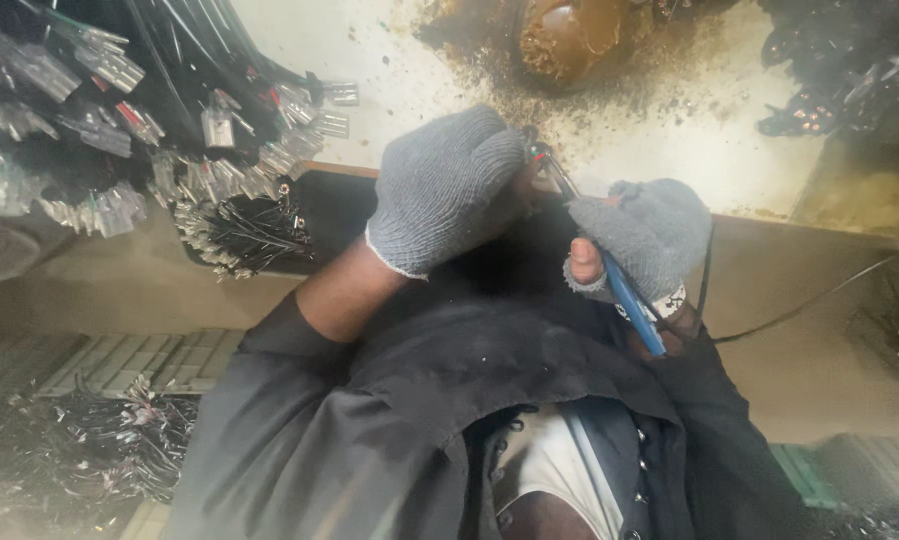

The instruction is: The person solders small wires and components at a workbench, holding a soldering iron in one hand and wire in the other, twisting and positioning the wire ends and applying the iron to the joints, working through several wire pieces one at a time.

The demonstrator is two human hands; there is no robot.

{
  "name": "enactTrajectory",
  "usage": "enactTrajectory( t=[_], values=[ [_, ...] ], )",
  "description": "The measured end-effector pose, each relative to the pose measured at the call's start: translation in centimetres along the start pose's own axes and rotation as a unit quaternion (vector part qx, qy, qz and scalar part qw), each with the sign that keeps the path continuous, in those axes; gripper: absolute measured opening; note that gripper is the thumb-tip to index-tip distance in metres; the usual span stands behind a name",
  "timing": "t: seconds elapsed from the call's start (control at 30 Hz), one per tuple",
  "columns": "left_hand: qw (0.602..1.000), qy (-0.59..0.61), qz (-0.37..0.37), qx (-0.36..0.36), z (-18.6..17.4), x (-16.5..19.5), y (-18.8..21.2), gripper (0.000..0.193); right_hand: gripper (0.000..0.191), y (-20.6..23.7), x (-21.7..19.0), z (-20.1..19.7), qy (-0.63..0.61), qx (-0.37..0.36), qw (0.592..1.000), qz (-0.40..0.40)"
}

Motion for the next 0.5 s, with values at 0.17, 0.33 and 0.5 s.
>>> enactTrajectory(
  t=[0.17, 0.33, 0.5],
  values=[
    [1.0, -0.011, -0.007, -0.028, 0.2, 0.0, 0.0, 0.023, 0.015, -0.9, -0.7, 0.1, -0.213, -0.028, 0.964, 0.155],
    [1.0, 0.012, 0.009, -0.02, 0.3, -0.2, 0.1, 0.019, 0.01, -1.7, -1.7, 0.0, -0.331, 0.042, 0.902, 0.274],
    [1.0, 0.009, -0.001, -0.021, 0.6, -0.2, 0.2, 0.02, 0.012, -2.2, -2.6, 0.0, -0.272, 0.005, 0.941, 0.201]
  ],
)
Point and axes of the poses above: each hand's wrist, its own y-axis away from the middle knuckle, its own z-axis out of the palm, x = y × z, the point moved 2 cm from there along -y, towards the middle knuckle, and after that the axes turned 14 degrees about -y, right-handed, at the moved point
